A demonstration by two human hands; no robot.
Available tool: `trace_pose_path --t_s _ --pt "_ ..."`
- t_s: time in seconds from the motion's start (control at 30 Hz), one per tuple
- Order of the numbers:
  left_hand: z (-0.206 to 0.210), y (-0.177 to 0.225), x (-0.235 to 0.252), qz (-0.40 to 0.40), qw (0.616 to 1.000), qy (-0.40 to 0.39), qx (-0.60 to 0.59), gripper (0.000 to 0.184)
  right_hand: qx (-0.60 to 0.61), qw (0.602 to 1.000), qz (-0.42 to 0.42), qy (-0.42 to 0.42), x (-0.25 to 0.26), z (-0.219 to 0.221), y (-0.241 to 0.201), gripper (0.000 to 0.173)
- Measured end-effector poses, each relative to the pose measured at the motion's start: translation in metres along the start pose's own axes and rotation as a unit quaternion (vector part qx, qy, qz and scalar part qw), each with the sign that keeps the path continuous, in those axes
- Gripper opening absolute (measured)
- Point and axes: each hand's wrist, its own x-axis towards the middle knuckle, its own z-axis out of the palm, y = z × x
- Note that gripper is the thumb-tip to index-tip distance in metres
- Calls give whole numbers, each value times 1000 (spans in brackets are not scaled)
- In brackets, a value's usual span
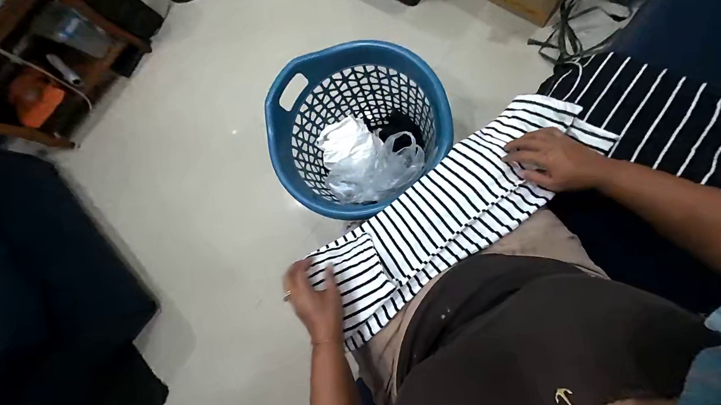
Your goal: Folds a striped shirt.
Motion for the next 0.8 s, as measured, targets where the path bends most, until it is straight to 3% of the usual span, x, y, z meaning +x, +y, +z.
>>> trace_pose_path --t_s 0.1,0.2,0.33,0.5,0.6,0.7,0.73,0.8 --pt "25 39 -13 179 968 -174 12 37 -53 999 -6 10 -12 -16 17 39" --pt "42 58 -21 252 927 -275 45 35 -86 996 20 11 -14 -29 29 34" --pt "47 55 -23 240 933 -263 61 17 -95 989 3 116 -17 -35 39 19" --pt "26 44 -22 237 950 -191 -67 7 -91 971 -4 223 -27 -52 26 19" --pt "19 37 -22 232 948 -197 -92 6 -67 984 -3 168 -42 -57 22 17" --pt "26 38 -25 206 931 -301 -37 9 -50 997 57 30 -51 -53 28 24" --pt "31 40 -24 199 921 -334 -12 11 -49 996 78 19 -51 -53 28 26" --pt "36 45 -23 187 908 -374 19 16 -33 989 124 75 -47 -54 22 23"
